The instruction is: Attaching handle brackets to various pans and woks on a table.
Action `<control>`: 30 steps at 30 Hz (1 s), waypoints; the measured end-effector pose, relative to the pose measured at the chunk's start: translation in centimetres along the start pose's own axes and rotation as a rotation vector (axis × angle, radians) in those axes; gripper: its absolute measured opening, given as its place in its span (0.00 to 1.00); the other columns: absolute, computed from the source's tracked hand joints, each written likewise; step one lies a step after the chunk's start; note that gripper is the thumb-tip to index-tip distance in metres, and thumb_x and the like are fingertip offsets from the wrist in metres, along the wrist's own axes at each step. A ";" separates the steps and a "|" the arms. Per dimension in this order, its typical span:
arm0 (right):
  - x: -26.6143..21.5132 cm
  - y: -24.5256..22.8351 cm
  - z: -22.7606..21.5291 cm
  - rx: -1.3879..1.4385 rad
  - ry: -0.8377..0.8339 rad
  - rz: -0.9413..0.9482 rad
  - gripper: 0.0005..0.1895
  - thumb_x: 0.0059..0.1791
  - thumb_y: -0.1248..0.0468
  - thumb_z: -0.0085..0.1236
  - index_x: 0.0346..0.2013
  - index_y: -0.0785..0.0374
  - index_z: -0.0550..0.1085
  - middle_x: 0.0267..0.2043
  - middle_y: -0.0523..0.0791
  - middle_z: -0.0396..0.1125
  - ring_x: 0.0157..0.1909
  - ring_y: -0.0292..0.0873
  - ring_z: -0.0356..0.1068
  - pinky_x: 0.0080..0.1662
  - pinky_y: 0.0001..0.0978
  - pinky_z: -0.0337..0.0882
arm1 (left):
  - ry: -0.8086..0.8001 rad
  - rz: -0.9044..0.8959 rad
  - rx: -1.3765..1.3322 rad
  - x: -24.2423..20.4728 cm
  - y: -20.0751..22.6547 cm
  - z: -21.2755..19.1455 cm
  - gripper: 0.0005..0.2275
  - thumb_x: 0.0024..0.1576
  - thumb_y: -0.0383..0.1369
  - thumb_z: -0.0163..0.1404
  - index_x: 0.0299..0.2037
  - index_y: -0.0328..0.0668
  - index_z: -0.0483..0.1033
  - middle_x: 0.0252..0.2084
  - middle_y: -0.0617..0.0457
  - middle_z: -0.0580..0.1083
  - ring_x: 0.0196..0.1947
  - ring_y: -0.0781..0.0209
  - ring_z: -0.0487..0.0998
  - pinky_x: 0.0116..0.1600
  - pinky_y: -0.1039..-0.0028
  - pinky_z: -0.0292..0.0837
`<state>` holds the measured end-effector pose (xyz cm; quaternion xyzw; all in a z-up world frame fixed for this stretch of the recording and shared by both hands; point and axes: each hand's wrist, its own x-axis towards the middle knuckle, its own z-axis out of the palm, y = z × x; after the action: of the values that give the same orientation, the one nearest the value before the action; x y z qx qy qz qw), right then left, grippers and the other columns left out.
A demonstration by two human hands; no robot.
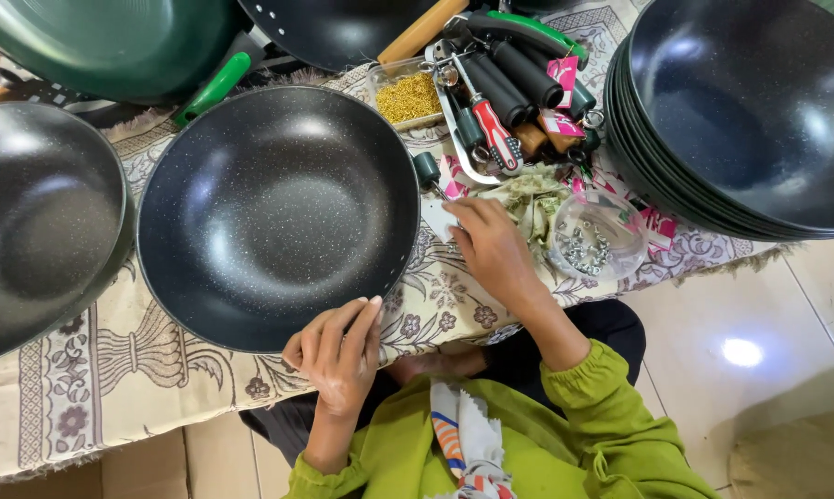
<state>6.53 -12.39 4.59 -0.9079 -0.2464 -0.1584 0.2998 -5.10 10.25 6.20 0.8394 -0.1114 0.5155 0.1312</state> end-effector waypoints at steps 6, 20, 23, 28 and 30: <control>2.8 0.5 0.9 -0.060 0.021 0.059 0.17 0.53 0.71 0.54 0.57 0.70 0.73 0.52 0.51 0.70 0.54 0.53 0.69 0.49 0.47 0.73 | -0.013 0.071 -0.006 -3.3 -0.8 0.8 0.05 0.65 0.39 0.56 0.48 0.64 0.79 0.50 0.64 0.75 0.48 0.64 0.74 0.60 0.66 0.53; 4.5 -0.5 -1.5 -0.053 -0.030 0.083 0.17 0.55 0.67 0.52 0.58 0.68 0.73 0.51 0.53 0.71 0.52 0.55 0.67 0.48 0.49 0.70 | 0.023 0.277 -0.200 -4.4 0.2 3.4 0.10 0.63 0.40 0.58 0.54 0.64 0.78 0.56 0.61 0.75 0.55 0.62 0.74 0.65 0.66 0.56; 5.1 1.4 -0.6 -0.109 0.031 0.039 0.16 0.52 0.65 0.58 0.55 0.61 0.76 0.47 0.50 0.70 0.49 0.54 0.70 0.48 0.48 0.72 | -0.040 0.255 -0.434 -2.1 3.5 5.1 0.10 0.65 0.38 0.51 0.54 0.60 0.80 0.54 0.57 0.79 0.51 0.57 0.79 0.56 0.66 0.73; 8.5 4.0 -0.3 -0.173 0.175 -0.057 0.14 0.49 0.64 0.63 0.50 0.54 0.79 0.40 0.47 0.69 0.44 0.55 0.72 0.45 0.47 0.74 | -0.318 -0.114 -0.860 3.0 6.6 8.7 0.19 0.64 0.26 0.43 0.65 0.27 0.65 0.60 0.31 0.70 0.62 0.32 0.70 0.66 0.48 0.65; 10.2 4.1 -1.1 -0.215 0.199 -0.066 0.15 0.49 0.65 0.63 0.51 0.56 0.77 0.42 0.46 0.68 0.44 0.54 0.70 0.45 0.46 0.73 | -0.472 -0.413 -0.994 4.0 7.1 10.8 0.31 0.56 0.20 0.44 0.72 0.20 0.50 0.69 0.21 0.57 0.70 0.21 0.56 0.73 0.40 0.49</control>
<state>17.10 -12.38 7.99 -0.9061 -0.2266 -0.2827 0.2183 3.42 -0.24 5.86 0.7735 -0.2001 0.1645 0.5784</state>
